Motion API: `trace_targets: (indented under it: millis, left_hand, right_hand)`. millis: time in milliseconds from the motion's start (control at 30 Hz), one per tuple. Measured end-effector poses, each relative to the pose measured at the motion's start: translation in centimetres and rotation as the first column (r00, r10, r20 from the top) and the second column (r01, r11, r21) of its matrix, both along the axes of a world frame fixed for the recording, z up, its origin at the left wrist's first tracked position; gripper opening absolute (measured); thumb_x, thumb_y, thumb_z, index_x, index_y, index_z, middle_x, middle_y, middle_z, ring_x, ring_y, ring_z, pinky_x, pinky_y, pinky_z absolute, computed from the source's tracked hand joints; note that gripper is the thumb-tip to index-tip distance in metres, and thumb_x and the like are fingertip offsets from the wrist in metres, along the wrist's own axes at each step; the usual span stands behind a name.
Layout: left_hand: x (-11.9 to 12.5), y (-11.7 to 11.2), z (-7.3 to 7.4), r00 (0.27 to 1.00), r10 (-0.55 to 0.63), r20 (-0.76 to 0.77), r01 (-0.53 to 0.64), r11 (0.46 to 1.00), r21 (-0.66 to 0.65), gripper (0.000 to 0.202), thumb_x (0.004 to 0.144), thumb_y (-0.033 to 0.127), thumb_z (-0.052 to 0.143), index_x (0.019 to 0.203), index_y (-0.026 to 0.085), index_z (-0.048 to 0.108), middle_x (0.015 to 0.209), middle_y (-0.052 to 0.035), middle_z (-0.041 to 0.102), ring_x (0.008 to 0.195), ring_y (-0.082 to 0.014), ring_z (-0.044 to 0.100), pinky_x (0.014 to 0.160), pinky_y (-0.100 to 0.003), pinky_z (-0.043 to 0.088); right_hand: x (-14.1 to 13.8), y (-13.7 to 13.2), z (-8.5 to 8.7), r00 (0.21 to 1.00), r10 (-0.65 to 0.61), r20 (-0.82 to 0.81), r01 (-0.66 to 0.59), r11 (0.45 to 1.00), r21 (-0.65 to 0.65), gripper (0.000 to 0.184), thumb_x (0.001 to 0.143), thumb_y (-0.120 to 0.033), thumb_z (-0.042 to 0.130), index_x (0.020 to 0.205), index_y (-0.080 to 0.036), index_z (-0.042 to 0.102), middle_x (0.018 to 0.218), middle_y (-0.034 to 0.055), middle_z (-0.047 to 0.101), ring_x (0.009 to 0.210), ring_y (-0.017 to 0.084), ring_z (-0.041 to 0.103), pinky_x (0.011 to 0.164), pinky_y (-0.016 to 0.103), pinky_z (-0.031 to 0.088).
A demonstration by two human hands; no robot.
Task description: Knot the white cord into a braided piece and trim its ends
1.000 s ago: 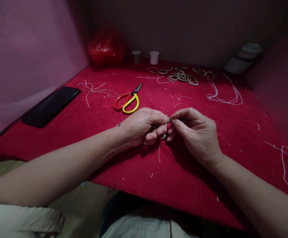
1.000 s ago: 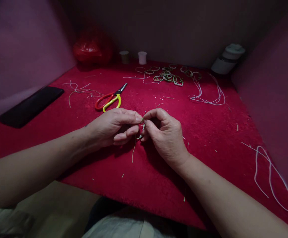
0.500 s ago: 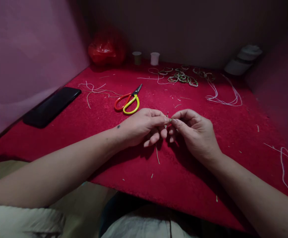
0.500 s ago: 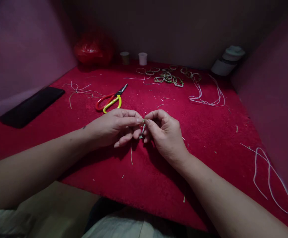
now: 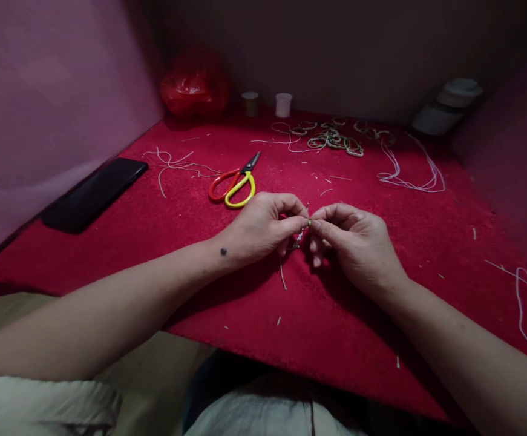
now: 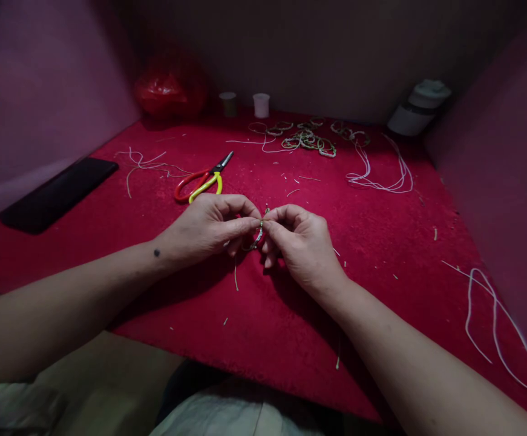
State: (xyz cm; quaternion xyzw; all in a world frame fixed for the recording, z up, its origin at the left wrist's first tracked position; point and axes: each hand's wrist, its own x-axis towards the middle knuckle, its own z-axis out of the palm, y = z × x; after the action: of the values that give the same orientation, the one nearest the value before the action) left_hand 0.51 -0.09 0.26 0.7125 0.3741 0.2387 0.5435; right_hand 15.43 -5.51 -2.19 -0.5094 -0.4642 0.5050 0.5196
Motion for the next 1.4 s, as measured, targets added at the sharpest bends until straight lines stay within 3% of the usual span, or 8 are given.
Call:
trace_targets:
  millis: [167, 367, 600, 767, 1167, 1400]
  left_hand:
    - [-0.10, -0.07, 0.13, 1.000, 0.016, -0.019, -0.016, 1.000, -0.003, 0.013, 0.081, 0.006, 0.052, 0.071, 0.013, 0.058, 0.044, 0.0059, 0.053, 0.035, -0.0029, 0.045, 0.036, -0.012, 0.034]
    - [-0.12, -0.09, 0.28, 0.999, 0.042, 0.012, -0.039, 0.981, -0.191, 0.011, 0.081, 0.012, 0.054, 0.071, 0.015, 0.057, 0.043, 0.0048, 0.054, 0.030, -0.0057, 0.044, 0.032, -0.015, 0.034]
    - [-0.20, 0.44, -0.37, 0.986, 0.066, 0.153, -0.006, 0.932, -0.363, 0.009, 0.080, 0.014, 0.057, 0.071, 0.015, 0.057, 0.045, 0.0025, 0.056, 0.032, -0.0058, 0.045, 0.033, -0.016, 0.038]
    - [-0.21, 0.61, -0.52, 0.982, 0.051, 0.184, 0.020, 0.930, -0.366, 0.009, 0.080, 0.016, 0.058, 0.072, 0.014, 0.059, 0.050, 0.0007, 0.060, 0.032, -0.0059, 0.046, 0.032, -0.017, 0.038]
    - [-0.10, 0.28, -0.31, 0.973, 0.080, 0.215, 0.029, 0.886, -0.463, 0.011, 0.081, 0.015, 0.056, 0.070, 0.014, 0.058, 0.045, 0.0031, 0.055, 0.030, -0.0055, 0.044, 0.032, -0.016, 0.036]
    - [0.01, 0.10, -0.20, 0.971, 0.105, 0.216, 0.020, 0.861, -0.508, 0.013, 0.080, 0.013, 0.055, 0.068, 0.013, 0.058, 0.045, 0.0036, 0.054, 0.030, -0.0043, 0.042, 0.032, -0.016, 0.035]
  right_hand:
    - [-0.04, 0.04, 0.08, 1.000, 0.014, -0.009, -0.014, 1.000, -0.017, 0.010, 0.079, -0.022, 0.064, 0.076, -0.016, 0.057, 0.053, -0.0023, 0.062, 0.038, 0.011, 0.058, 0.036, 0.020, 0.042]
    - [-0.09, -0.15, 0.17, 1.000, 0.017, -0.006, -0.017, 0.999, 0.040, 0.008, 0.080, -0.020, 0.063, 0.077, -0.018, 0.056, 0.056, -0.0026, 0.064, 0.041, 0.012, 0.061, 0.039, 0.021, 0.046]
    - [-0.44, -0.52, 0.01, 0.998, -0.005, 0.059, -0.003, 0.990, 0.144, 0.007, 0.081, -0.020, 0.062, 0.078, -0.021, 0.056, 0.057, -0.0038, 0.063, 0.045, 0.012, 0.062, 0.044, 0.024, 0.054]
    - [-0.53, -0.37, -0.09, 0.999, -0.043, -0.011, 0.044, 0.986, 0.159, 0.011, 0.079, -0.017, 0.064, 0.081, -0.022, 0.056, 0.060, -0.0047, 0.063, 0.049, 0.013, 0.064, 0.045, 0.025, 0.057]
    - [-0.70, -0.75, 0.46, 0.993, -0.110, 0.033, 0.105, 0.987, 0.126, 0.009, 0.078, -0.021, 0.068, 0.075, -0.023, 0.060, 0.058, -0.0035, 0.063, 0.047, 0.013, 0.062, 0.046, 0.026, 0.057]
    - [-0.63, -0.77, 0.26, 0.996, -0.087, 0.015, 0.084, 0.987, 0.138, 0.009, 0.079, -0.019, 0.067, 0.074, -0.023, 0.060, 0.058, -0.0036, 0.062, 0.049, 0.013, 0.062, 0.047, 0.025, 0.057]
